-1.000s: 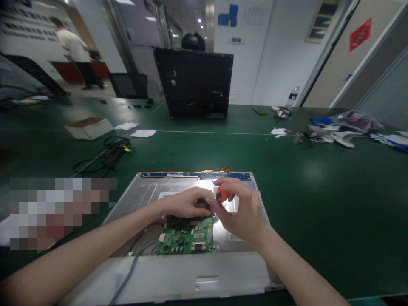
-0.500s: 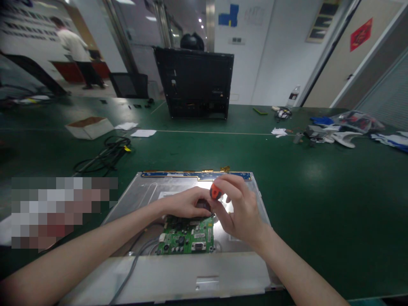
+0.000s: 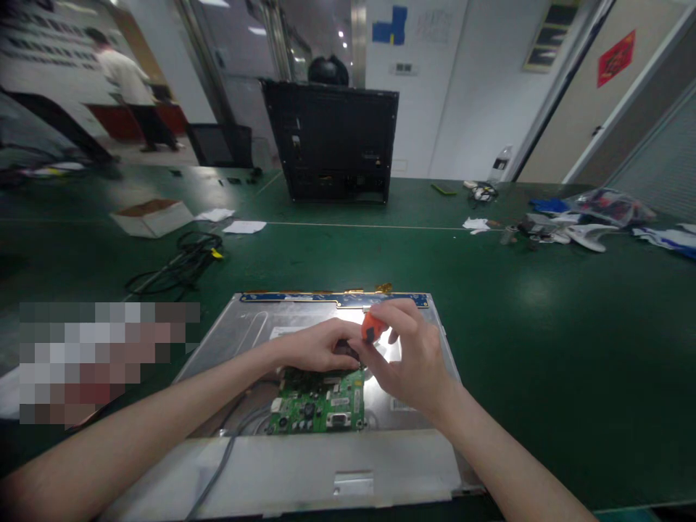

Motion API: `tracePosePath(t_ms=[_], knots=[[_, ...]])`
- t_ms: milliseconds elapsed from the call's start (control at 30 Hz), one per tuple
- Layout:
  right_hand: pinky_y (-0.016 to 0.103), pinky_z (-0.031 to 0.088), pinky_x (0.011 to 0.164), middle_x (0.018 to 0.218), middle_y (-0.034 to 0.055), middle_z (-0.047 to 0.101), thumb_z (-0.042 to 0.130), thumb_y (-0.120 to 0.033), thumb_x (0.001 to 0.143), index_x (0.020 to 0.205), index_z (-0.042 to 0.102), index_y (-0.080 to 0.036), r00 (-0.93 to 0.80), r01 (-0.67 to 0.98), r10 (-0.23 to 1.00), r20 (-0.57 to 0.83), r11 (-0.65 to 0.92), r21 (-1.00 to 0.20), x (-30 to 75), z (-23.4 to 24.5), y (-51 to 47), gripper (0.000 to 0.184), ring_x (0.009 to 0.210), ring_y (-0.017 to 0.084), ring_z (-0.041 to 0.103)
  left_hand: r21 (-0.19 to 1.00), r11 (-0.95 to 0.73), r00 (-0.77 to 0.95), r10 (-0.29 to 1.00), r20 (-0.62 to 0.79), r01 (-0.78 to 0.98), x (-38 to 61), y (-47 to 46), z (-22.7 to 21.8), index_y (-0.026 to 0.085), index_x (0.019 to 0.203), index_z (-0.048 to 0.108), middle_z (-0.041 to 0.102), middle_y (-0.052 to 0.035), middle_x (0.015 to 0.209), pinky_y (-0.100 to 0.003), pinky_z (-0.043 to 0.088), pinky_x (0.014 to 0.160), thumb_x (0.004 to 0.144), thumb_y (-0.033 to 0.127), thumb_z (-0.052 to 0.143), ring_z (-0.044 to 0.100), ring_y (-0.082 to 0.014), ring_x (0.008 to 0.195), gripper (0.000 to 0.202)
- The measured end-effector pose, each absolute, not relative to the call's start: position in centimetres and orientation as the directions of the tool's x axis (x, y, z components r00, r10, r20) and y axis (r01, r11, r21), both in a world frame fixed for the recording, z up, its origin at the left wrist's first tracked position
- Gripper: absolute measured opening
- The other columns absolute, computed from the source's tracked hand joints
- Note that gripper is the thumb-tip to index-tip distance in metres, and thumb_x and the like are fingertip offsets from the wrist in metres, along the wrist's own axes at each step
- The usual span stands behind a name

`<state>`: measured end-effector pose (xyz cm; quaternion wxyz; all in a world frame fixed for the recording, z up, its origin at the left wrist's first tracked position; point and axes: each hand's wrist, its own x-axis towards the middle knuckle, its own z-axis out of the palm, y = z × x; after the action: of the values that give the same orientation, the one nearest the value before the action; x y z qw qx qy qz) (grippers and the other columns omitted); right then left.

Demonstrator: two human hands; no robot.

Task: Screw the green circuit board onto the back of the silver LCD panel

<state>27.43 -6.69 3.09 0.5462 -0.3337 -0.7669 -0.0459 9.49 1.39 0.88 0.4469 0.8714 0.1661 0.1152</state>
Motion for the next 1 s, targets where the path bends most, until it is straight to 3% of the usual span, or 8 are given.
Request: tracePosePath(t_ms=[200, 500, 733, 867, 1000], knots=[[0.027, 0.054, 0.053, 0.103, 0.0066, 0.052, 0.063, -0.014, 0.084, 0.125, 0.045, -0.024, -0.204, 0.629, 0.447, 0.871, 0.742, -0.234, 27.35, 3.29, -6.97, 0.046, 0.078, 0.015, 0.058, 0.81, -0.557, 0.919, 0.389, 0.059, 0.184, 9.47, 1.51, 0.66, 0.015, 0.078, 0.064, 0.059, 0.0019, 0.075, -0.022, 0.043, 0.065, 0.074, 0.006, 0.068, 0.055, -0.0125, 0.07, 0.011], [0.026, 0.053, 0.052, 0.11, 0.01, 0.057, 0.057, -0.01, 0.083, 0.131, 0.045, -0.019, -0.209, 0.598, 0.493, 0.844, 0.748, -0.288, 27.43, 3.09, -6.95, 0.05, 0.074, 0.014, 0.059, 0.813, -0.556, 0.926, 0.373, 0.055, 0.175, 9.53, 1.61, 0.45, 0.014, 0.081, 0.065, 0.061, 0.0015, 0.076, -0.021, 0.043, 0.064, 0.074, 0.005, 0.067, 0.056, -0.0121, 0.069, 0.012], [0.024, 0.053, 0.05, 0.091, 0.0023, 0.061, 0.068, -0.019, 0.081, 0.127, 0.042, -0.023, -0.2, 0.568, 0.432, 0.88, 0.783, -0.255, 27.5, 3.26, -6.74, 0.052, 0.075, 0.015, 0.062, 0.794, -0.577, 0.923, 0.381, 0.055, 0.191, 9.45, 1.46, 0.91, 0.014, 0.082, 0.065, 0.06, 0.0019, 0.076, -0.022, 0.042, 0.065, 0.075, 0.005, 0.066, 0.055, -0.0125, 0.071, 0.012], [0.028, 0.057, 0.059, 0.101, 0.0061, 0.057, 0.068, -0.018, 0.081, 0.124, 0.045, -0.023, -0.214, 0.608, 0.416, 0.884, 0.765, -0.213, 27.43, 3.42, -6.78, 0.049, 0.084, 0.017, 0.061, 0.799, -0.568, 0.92, 0.389, 0.05, 0.197, 9.49, 1.42, 0.92, 0.015, 0.08, 0.064, 0.06, 0.0025, 0.075, -0.022, 0.042, 0.065, 0.075, 0.005, 0.066, 0.055, -0.0123, 0.07, 0.011], [0.025, 0.056, 0.055, 0.104, 0.0066, 0.054, 0.065, -0.013, 0.083, 0.123, 0.049, -0.023, -0.212, 0.613, 0.427, 0.879, 0.759, -0.221, 27.33, 3.53, -6.93, 0.044, 0.078, 0.014, 0.06, 0.809, -0.559, 0.919, 0.39, 0.062, 0.183, 9.53, 1.49, 0.63, 0.015, 0.076, 0.064, 0.06, 0.0026, 0.074, -0.021, 0.043, 0.065, 0.074, 0.004, 0.066, 0.055, -0.0121, 0.07, 0.011]])
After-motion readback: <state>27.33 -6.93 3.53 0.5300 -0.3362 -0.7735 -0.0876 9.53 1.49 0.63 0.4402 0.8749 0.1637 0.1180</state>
